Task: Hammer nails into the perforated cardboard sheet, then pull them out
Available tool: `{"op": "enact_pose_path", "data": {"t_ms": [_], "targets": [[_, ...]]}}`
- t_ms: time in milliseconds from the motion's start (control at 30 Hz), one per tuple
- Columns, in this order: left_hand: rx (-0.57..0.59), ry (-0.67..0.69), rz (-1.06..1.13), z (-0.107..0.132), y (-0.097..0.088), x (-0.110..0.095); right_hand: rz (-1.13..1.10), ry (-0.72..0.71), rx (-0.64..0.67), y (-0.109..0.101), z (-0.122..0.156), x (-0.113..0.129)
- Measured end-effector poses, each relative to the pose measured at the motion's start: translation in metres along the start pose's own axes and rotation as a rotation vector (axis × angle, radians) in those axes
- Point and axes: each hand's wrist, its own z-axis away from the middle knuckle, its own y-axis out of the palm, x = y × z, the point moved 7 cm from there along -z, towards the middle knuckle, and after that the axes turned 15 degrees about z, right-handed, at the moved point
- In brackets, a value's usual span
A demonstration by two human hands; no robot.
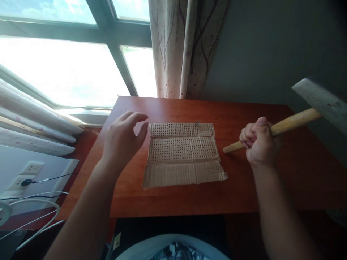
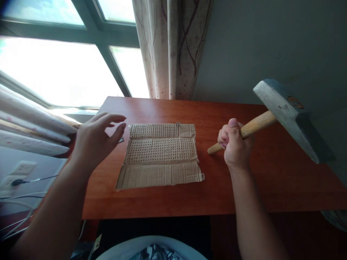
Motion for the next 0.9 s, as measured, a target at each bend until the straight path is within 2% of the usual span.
{"op": "enact_pose_path", "data": {"t_ms": [33, 133, 267, 533, 767, 900], "targets": [[0.004, -0.064, -0.039, 0.005, -0.003, 0.018, -0.005, -0.003, 0.001, 0.0, 0.0, 0.001], [0.125, -0.147, -0.18, 0.024, 0.004, 0.057, -0.015, -0.009, 0.0, -0.001, -0.001, 0.003], [0.238, -0.167, -0.33, 0.043, 0.019, 0.079, -0.016, -0.005, 0.002, -0.002, -0.001, 0.002], [0.307, -0.143, -0.422, 0.045, 0.029, 0.078, -0.007, -0.025, -0.008, -0.001, 0.0, 0.005], [0.332, -0.077, -0.422, 0.044, 0.031, 0.07, 0.006, -0.006, -0.023, -0.001, 0.001, 0.005], [0.33, -0.084, -0.391, 0.044, 0.032, 0.067, 0.004, 0.002, -0.032, -0.003, 0.002, 0.003]]}}
